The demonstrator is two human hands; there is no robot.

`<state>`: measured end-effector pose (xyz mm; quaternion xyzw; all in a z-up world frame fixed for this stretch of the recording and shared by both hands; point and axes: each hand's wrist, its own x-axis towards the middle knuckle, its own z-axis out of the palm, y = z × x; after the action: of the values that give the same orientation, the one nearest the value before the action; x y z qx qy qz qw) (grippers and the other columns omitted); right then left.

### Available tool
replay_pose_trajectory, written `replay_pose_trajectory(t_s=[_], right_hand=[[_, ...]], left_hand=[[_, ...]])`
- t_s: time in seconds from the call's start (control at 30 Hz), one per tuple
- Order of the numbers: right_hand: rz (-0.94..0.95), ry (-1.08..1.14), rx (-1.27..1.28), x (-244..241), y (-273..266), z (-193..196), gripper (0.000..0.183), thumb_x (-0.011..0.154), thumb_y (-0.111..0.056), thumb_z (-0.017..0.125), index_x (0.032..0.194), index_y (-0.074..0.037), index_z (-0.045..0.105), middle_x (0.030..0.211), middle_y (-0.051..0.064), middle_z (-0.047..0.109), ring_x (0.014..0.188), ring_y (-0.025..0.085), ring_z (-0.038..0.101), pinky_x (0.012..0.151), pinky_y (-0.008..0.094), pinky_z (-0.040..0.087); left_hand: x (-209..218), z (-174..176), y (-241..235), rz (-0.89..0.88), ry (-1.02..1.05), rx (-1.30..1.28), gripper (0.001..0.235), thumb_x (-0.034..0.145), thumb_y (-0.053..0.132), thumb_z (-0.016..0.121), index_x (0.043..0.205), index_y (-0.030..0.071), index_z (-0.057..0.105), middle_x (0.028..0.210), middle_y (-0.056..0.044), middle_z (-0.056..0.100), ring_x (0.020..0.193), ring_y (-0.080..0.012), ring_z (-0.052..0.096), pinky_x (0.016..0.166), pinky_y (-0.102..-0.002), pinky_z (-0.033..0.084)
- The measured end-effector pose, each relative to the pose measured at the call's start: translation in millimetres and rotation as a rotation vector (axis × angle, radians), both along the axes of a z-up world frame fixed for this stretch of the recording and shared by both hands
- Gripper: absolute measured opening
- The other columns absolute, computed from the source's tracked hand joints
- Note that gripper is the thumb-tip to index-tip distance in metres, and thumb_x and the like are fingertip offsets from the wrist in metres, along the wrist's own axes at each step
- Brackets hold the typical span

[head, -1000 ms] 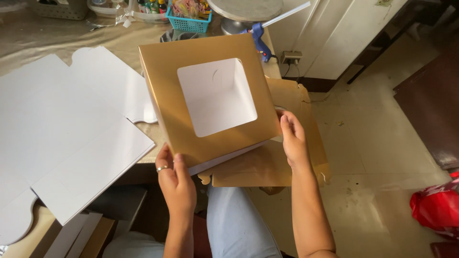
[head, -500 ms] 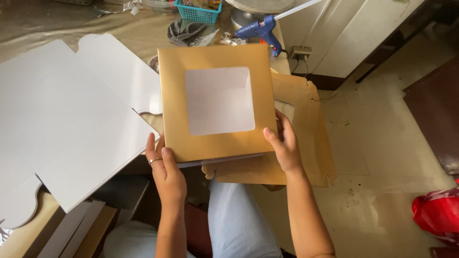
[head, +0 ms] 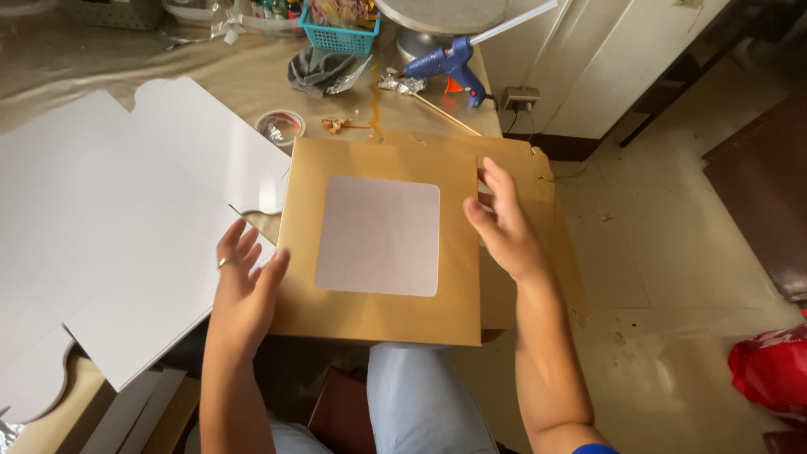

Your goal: Folding and assembling cardboard cake boxes for bakery storage.

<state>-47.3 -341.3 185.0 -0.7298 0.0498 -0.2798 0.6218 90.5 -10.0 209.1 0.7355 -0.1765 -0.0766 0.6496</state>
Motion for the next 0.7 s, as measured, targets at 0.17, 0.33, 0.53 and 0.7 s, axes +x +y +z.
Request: replay_pose_trajectory(t_s=[0.17, 0.33, 0.53, 0.7], right_hand=[[-0.068, 0.082, -0.181, 43.4, 2.5, -3.6, 0.09, 0.101, -0.036, 0.069, 0.16, 0.001, 0.012, 0.157, 0.02, 0.042, 0.149, 0.029, 0.038, 0.12, 0.043, 0.032], [-0.083, 0.029, 0.059, 51.8, -4.0, -13.1, 0.089, 0.096, -0.033, 0.072, 0.157, -0.002, 0.015, 0.151, 0.018, 0.043, 0.142, 0.028, 0.04, 0.115, 0.041, 0.037], [-0.302, 0.278, -0.012, 39.3, 13.9, 14.8, 0.069, 0.087, -0.041, 0.073, 0.139, -0.001, 0.05, 0.134, 0.015, 0.063, 0.098, 0.022, 0.069, 0.08, 0.035, 0.058], [-0.208, 0.285, 0.088, 44.6, -2.3, 12.2, 0.066, 0.088, -0.045, 0.075, 0.132, 0.0, 0.056, 0.13, 0.014, 0.066, 0.098, 0.017, 0.07, 0.079, 0.031, 0.059]], left_hand=[[60.7, -12.4, -31.8, -0.087, -0.026, 0.258, 0.1, 0.096, 0.047, 0.062, 0.161, 0.002, 0.001, 0.158, -0.032, 0.033, 0.148, -0.0396, 0.04, 0.119, -0.047, 0.034], [99.1, 15.3, -55.1, -0.192, -0.017, 0.179, 0.077, 0.098, 0.067, 0.039, 0.147, 0.008, 0.04, 0.163, -0.024, 0.028, 0.153, -0.0352, 0.024, 0.117, -0.046, 0.027], [121.5, 7.8, -71.3, -0.319, 0.167, -0.103, 0.078, 0.094, 0.065, 0.046, 0.154, 0.016, 0.035, 0.161, -0.01, 0.04, 0.146, -0.0284, 0.04, 0.115, -0.043, 0.035], [117.6, 6.7, -70.7, -0.326, 0.176, -0.148, 0.071, 0.095, 0.059, 0.05, 0.151, 0.017, 0.042, 0.151, -0.008, 0.051, 0.135, -0.0265, 0.053, 0.109, -0.041, 0.045]])
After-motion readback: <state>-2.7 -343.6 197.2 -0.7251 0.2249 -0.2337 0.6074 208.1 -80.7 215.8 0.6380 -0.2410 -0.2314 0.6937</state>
